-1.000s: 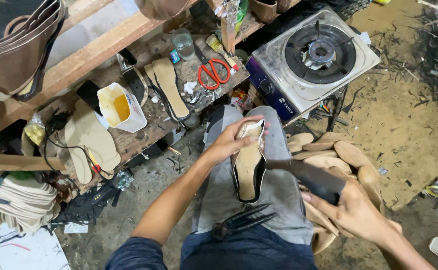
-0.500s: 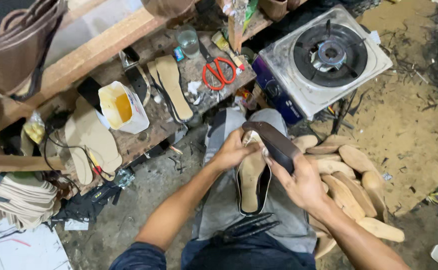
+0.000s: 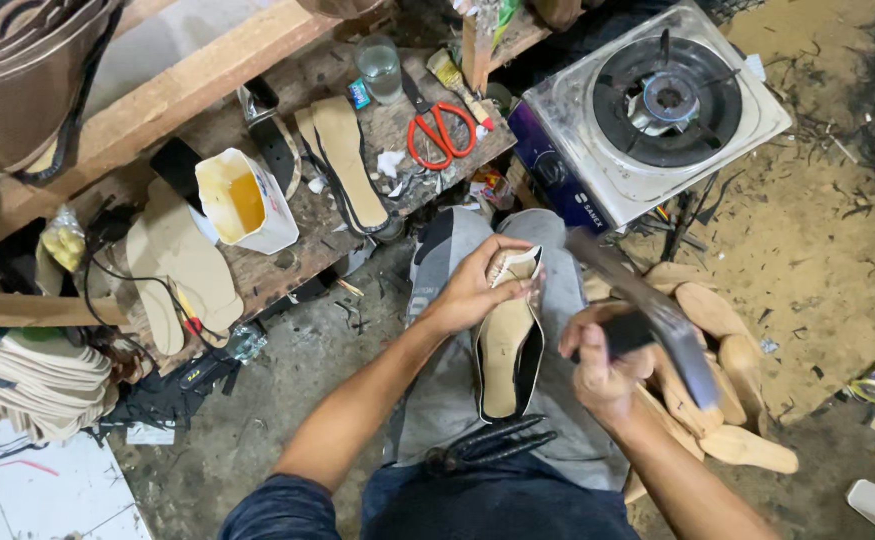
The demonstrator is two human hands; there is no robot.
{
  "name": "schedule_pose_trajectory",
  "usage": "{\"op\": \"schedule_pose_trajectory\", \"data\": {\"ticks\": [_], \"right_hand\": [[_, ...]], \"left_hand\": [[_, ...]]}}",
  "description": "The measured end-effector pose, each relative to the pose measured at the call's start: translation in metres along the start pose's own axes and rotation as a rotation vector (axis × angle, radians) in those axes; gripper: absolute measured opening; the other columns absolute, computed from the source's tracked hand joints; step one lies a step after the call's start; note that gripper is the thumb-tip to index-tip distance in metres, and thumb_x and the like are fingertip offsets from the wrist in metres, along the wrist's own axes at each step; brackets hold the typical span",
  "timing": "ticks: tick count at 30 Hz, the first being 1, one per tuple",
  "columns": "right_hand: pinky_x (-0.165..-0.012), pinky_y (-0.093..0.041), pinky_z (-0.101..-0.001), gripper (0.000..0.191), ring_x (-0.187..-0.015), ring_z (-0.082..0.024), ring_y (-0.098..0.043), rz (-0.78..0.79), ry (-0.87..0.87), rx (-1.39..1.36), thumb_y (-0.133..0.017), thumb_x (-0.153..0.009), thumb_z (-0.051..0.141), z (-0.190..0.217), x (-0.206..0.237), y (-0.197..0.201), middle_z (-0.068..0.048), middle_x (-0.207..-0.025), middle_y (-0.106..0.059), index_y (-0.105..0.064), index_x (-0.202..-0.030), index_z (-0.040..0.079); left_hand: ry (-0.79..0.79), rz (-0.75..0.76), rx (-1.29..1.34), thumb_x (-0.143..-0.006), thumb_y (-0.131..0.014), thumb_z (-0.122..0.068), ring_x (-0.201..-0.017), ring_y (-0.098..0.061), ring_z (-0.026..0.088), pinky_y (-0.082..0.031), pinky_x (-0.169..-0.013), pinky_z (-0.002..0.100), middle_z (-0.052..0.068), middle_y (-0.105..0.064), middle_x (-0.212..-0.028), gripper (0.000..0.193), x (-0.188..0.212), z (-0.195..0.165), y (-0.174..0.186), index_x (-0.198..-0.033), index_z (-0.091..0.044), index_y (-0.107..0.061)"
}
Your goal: The person uses a curved metal tool to press and shape the upper of a brown shoe around its sole edge. They repeatedly reposition the shoe, apply pressure along the seam, and inspect the fit while seated in a workshop.
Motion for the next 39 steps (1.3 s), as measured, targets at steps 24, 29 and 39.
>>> {"op": "schedule_pose_trajectory", "data": {"ticks": [24, 29, 39], "right_hand": [[-0.059, -0.051, -0.0358, 0.023, -0.064, -0.026, -0.068, 0.709, -0.372, 0.972, -0.080, -0.090, 0.019, -0.030, 0.027, 0.023, -0.013, -0.070, -0.068, -0.066, -0.102, 0.005], [-0.058, -0.051, -0.0319, 0.020, -0.063, -0.016, -0.065, 0.484, -0.162, 0.610, -0.072, -0.091, 0.015, -0.022, 0.031, 0.024, -0.004, -0.079, -0.067, -0.060, -0.104, 0.005], [-0.057, -0.050, -0.0321, 0.030, -0.060, -0.016, -0.064, 0.489, -0.404, 0.831, -0.072, -0.088, 0.019, -0.031, 0.028, 0.020, -0.010, -0.068, -0.065, -0.064, -0.114, 0.005]], "left_hand": [[0.252, 0.197, 0.489, -0.098, -0.021, -0.076, -0.121, -0.063, 0.026, -0.049, -0.109, 0.043, 0.018, -0.064, -0.129, 0.092, 0.002, 0.007, -0.007, -0.146, -0.002, -0.045], [0.207, 0.224, 0.538, -0.099, -0.020, -0.076, -0.118, -0.064, 0.026, -0.050, -0.107, 0.043, 0.017, -0.065, -0.129, 0.092, 0.002, 0.007, -0.008, -0.144, -0.001, -0.047], [0.211, 0.144, 0.372, -0.100, -0.015, -0.077, -0.122, -0.059, 0.020, -0.044, -0.111, 0.039, 0.014, -0.063, -0.129, 0.096, -0.004, 0.027, 0.002, -0.142, 0.000, -0.054]]}}
Point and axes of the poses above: each hand's wrist, its own x-axis away from the middle knuckle, its own y-axis out of the back of the hand, z = x × y, the point moved 6 cm from there along -x, towards the middle knuckle
